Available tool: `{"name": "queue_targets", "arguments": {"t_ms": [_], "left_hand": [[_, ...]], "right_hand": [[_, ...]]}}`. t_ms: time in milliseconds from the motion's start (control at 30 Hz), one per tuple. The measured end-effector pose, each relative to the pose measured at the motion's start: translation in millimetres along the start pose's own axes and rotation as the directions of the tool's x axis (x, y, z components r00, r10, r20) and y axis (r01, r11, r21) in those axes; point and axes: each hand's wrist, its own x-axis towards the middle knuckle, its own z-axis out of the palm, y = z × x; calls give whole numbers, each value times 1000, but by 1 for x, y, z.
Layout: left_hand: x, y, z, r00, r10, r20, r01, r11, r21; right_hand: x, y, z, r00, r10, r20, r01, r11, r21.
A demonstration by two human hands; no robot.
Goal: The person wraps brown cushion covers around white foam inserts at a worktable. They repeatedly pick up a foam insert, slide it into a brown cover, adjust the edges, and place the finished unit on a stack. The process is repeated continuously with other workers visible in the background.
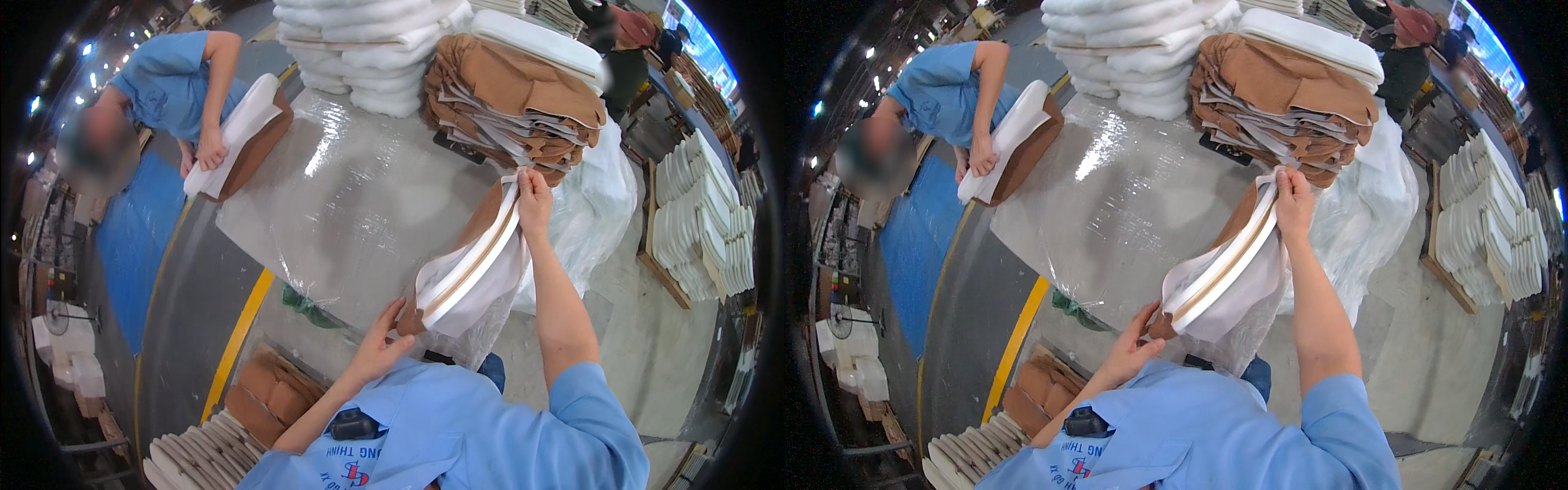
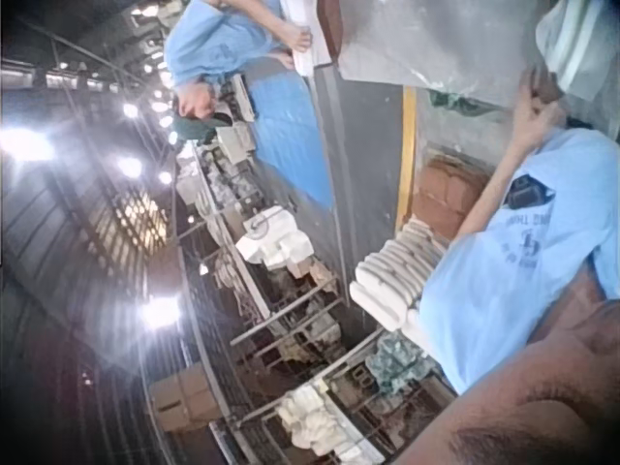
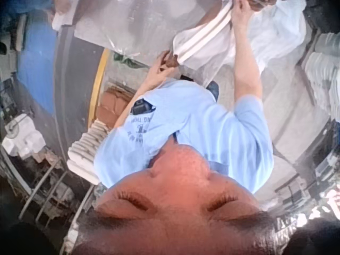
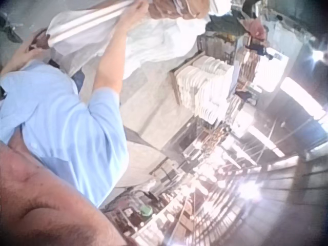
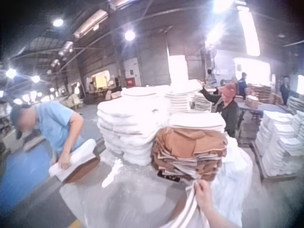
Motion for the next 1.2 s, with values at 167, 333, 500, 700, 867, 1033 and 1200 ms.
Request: {"name": "queue_targets", "arguments": {"t_ms": [167,333,500,700,867,1033,1200], "left_hand": [[0,14,7,995,-102,7,101,967,-235],[10,1,17,999,-23,-47,9,964,-265],[10,-10,16,902,-431,-27,352,770,-533],[17,-45,22,842,-522,137,338,312,-888],[32,-24,49,828,-553,88,369,420,-829],[47,-30,56,846,-493,-201,224,671,-706],[60,-21,50,798,-283,-532,-56,844,-534]], "right_hand": [[3,1,-1,999,-24,-22,23,999,-48],[0,-9,0,999,42,-1,-42,999,-9],[-11,-12,-28,999,44,-27,-43,997,57],[-52,-3,-86,961,276,-21,-248,891,381],[-58,51,-236,835,546,66,-535,779,328],[-78,98,-212,607,789,92,-785,614,-82],[-72,93,-142,695,663,278,-596,748,-292]]}}
